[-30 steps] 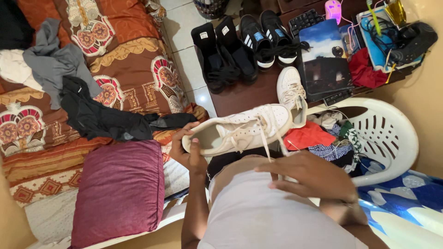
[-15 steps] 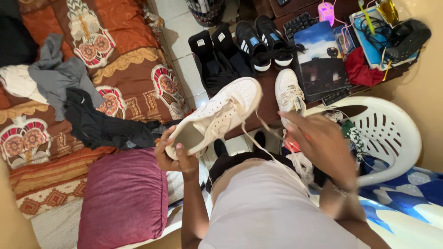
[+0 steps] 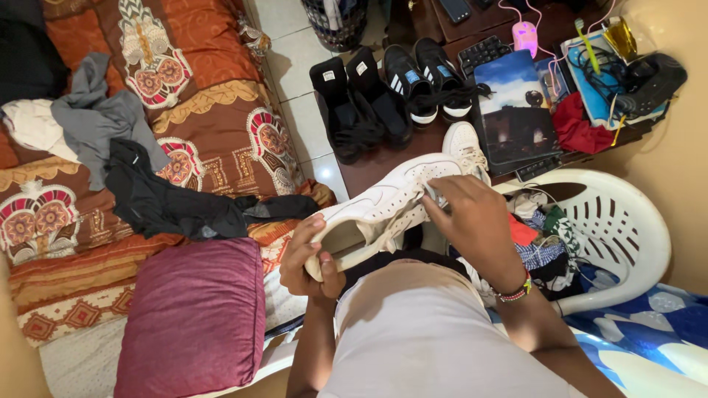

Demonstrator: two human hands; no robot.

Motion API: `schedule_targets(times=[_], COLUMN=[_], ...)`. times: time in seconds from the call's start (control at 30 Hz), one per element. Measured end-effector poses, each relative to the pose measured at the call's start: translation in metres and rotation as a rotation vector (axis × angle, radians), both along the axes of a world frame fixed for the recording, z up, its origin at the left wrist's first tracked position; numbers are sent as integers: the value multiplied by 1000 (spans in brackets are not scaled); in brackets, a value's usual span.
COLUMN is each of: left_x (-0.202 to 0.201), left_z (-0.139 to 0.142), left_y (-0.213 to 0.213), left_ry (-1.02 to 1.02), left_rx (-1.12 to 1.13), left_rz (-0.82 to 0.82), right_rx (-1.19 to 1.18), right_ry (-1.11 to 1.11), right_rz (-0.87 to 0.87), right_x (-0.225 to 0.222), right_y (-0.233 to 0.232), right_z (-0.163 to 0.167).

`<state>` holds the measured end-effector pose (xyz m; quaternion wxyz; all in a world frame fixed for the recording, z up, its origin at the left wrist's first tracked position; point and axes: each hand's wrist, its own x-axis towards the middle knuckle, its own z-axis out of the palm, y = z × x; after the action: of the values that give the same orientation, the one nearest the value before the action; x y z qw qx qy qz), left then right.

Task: The person sits holding a white sneaker and pulls the laces to unlace it, then threads the laces back through the eyelets and tightens them, re-lacing the shoe by hand.

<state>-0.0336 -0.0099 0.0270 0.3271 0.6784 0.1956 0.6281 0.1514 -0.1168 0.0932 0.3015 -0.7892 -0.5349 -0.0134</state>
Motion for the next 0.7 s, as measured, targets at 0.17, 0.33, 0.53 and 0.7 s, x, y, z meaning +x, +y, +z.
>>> schedule_targets(times=[0.17, 0.33, 0.53, 0.7], left_x=[0, 3, 8, 3], left_z=[4, -10, -32, -40], left_y=[4, 1, 7, 20], left_ry=[84, -2, -207, -161], left_rx=[68, -134, -365, -371], left_rz=[-15, -8, -28, -47], right_rx=[51, 343, 598, 212], right_ry=[22, 173, 976, 1032], right_rz=[-51, -191, -109, -34], right_x=[1, 12, 29, 18], right_y=[5, 1, -9, -7], right_z=[-27, -53, -68, -63])
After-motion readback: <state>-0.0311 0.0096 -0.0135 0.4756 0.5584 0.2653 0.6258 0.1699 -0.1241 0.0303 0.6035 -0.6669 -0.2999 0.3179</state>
